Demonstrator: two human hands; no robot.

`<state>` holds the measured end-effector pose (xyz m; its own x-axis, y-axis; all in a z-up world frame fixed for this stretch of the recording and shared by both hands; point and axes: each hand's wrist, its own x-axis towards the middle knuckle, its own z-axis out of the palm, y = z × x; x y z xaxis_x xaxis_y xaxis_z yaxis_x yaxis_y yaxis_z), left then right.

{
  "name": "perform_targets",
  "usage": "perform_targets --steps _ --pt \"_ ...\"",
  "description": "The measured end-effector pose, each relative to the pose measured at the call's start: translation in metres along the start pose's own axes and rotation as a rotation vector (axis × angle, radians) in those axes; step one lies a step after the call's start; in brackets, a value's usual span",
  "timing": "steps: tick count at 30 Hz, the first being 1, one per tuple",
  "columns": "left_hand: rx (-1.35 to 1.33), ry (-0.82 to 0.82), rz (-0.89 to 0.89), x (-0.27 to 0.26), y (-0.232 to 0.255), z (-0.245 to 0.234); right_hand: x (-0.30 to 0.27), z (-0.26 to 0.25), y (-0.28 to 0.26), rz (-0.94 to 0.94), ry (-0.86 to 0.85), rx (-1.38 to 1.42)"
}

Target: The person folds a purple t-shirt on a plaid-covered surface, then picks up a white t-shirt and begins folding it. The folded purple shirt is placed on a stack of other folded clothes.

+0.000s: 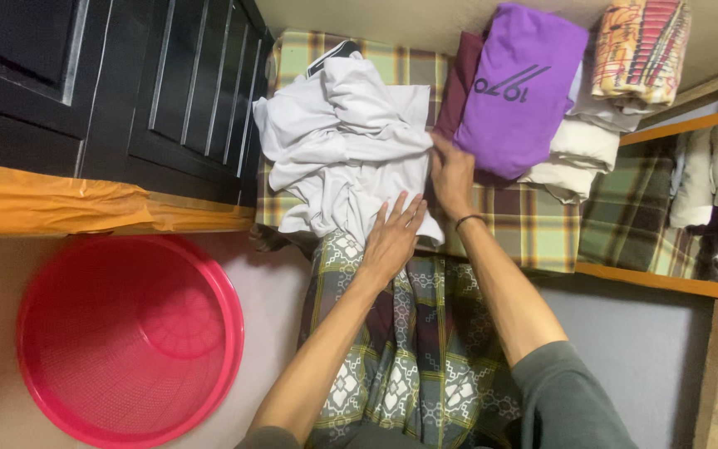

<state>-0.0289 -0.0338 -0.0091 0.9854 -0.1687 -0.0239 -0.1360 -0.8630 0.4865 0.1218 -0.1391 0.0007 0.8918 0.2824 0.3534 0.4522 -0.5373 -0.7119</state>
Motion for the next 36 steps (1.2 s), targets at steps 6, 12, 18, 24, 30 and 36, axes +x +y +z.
perform_targets --steps 6,12,18,24,30,36 --pt "0.003 -0.008 0.038 0.004 0.001 0.000 0.037 -0.001 -0.004 0.042 -0.031 -0.056" --pt "-0.041 -0.009 0.008 0.007 -0.003 0.003 0.059 0.009 -0.005 0.082 -0.165 -0.136" --pt "-0.025 -0.014 0.007 0.007 -0.004 0.012 0.056 0.013 -0.001 -0.046 -0.348 -0.307" --pt "-0.006 -0.020 0.005 0.004 -0.003 0.012 0.050 0.020 0.001 -0.029 -0.305 -0.326" --pt "0.016 -0.053 0.005 0.003 -0.004 0.015 0.027 0.007 -0.001 -0.114 -0.196 -0.024" --pt "-0.078 -0.035 -0.015 0.008 -0.005 0.019 -0.048 -0.010 0.017 0.411 -0.028 0.094"
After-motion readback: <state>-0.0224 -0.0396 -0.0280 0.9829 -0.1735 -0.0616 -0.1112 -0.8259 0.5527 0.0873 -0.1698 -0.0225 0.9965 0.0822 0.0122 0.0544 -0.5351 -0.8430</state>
